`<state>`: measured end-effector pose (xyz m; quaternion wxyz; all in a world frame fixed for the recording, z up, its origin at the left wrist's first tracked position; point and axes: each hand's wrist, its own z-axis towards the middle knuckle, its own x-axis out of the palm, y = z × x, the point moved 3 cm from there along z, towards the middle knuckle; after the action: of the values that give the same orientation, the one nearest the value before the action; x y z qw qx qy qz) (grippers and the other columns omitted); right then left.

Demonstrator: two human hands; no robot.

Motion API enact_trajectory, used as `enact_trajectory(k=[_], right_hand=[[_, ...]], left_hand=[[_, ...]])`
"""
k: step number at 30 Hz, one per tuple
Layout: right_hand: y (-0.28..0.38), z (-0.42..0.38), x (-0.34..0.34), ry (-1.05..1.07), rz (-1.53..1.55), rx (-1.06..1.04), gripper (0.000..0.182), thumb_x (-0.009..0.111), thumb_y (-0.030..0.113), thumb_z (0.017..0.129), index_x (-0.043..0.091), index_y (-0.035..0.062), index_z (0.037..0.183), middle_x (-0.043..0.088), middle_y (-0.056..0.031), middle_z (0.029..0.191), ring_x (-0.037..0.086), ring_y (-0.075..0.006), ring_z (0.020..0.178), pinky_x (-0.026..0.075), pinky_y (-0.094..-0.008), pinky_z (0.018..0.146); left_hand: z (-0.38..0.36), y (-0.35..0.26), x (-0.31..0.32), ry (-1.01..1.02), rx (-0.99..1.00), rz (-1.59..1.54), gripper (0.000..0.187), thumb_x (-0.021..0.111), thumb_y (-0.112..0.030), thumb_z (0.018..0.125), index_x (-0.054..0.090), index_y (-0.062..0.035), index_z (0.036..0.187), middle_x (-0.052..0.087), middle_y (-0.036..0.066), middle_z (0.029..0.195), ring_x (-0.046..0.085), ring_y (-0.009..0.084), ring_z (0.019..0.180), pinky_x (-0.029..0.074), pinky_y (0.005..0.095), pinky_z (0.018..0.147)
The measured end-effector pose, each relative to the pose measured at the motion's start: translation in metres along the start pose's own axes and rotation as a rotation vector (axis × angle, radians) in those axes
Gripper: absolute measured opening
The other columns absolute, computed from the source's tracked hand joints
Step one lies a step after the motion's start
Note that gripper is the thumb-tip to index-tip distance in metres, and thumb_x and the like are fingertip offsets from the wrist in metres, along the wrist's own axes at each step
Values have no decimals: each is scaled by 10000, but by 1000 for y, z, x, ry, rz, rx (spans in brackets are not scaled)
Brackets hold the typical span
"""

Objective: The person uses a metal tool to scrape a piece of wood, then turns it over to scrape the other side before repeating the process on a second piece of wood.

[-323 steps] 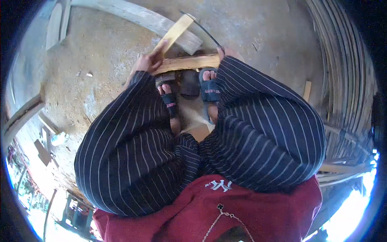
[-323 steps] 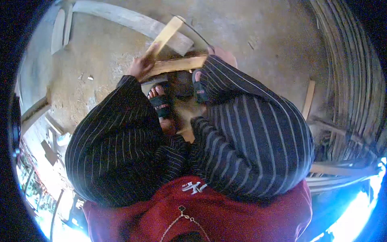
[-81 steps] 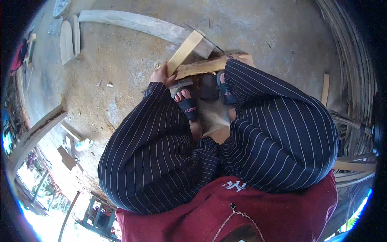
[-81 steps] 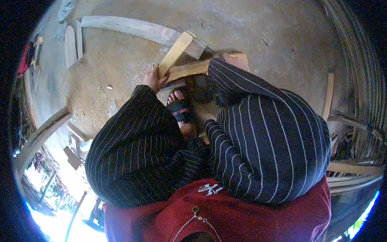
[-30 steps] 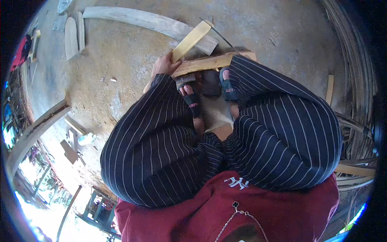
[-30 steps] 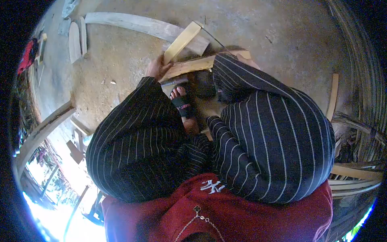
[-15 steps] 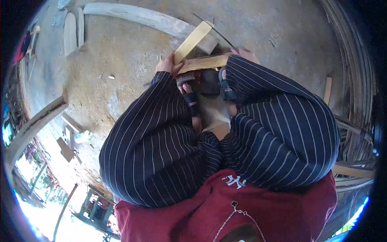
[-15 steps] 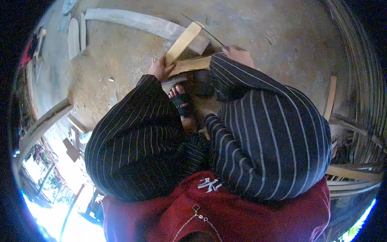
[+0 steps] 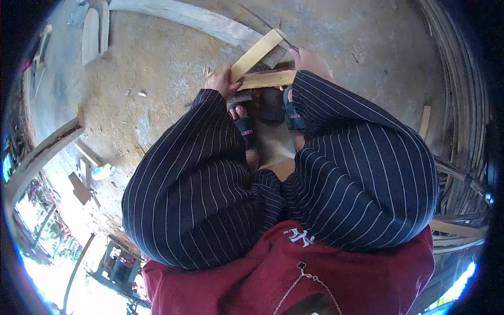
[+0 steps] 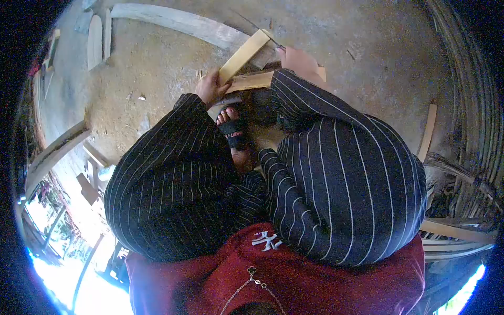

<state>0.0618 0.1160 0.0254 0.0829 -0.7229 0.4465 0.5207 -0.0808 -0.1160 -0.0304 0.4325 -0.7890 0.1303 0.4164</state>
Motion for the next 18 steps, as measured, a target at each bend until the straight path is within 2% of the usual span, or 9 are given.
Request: enact_trajectory(k=[7,10,13,18], right_hand=[[-56,-29,30,16,31,-73,407,398,425,947,590,68,980,636,-221,869,614,-413,836,480,-503,698],[-52,-45,28,66,58,-38,403,404,423,945,590,67,978,637,-220,868,615,-410,836,480,-501,696],[-43,-34,23,69,60,-52,399,410,421,944,590,67,976,638,-218,866,616,-407,835,479,-500,694],[-9,-2,3,-20,-17,-78,414,401,421,948,589,52,928,643,-215,844,629,-389,821,488,-498,705]], left_hand=[[0,-1,-7,48,-165,53,420,635,-409,807,477,-87,1024,630,198,807,627,398,779,486,476,645],[1,2,-5,64,-210,89,425,630,-415,810,484,-87,1036,641,202,841,632,395,811,495,477,668],[1,7,1,12,-183,69,434,630,-420,811,492,-84,1049,643,192,816,636,390,789,499,470,664],[5,5,3,64,-79,37,419,646,-404,805,512,-78,1031,646,175,782,645,370,748,503,446,649]])
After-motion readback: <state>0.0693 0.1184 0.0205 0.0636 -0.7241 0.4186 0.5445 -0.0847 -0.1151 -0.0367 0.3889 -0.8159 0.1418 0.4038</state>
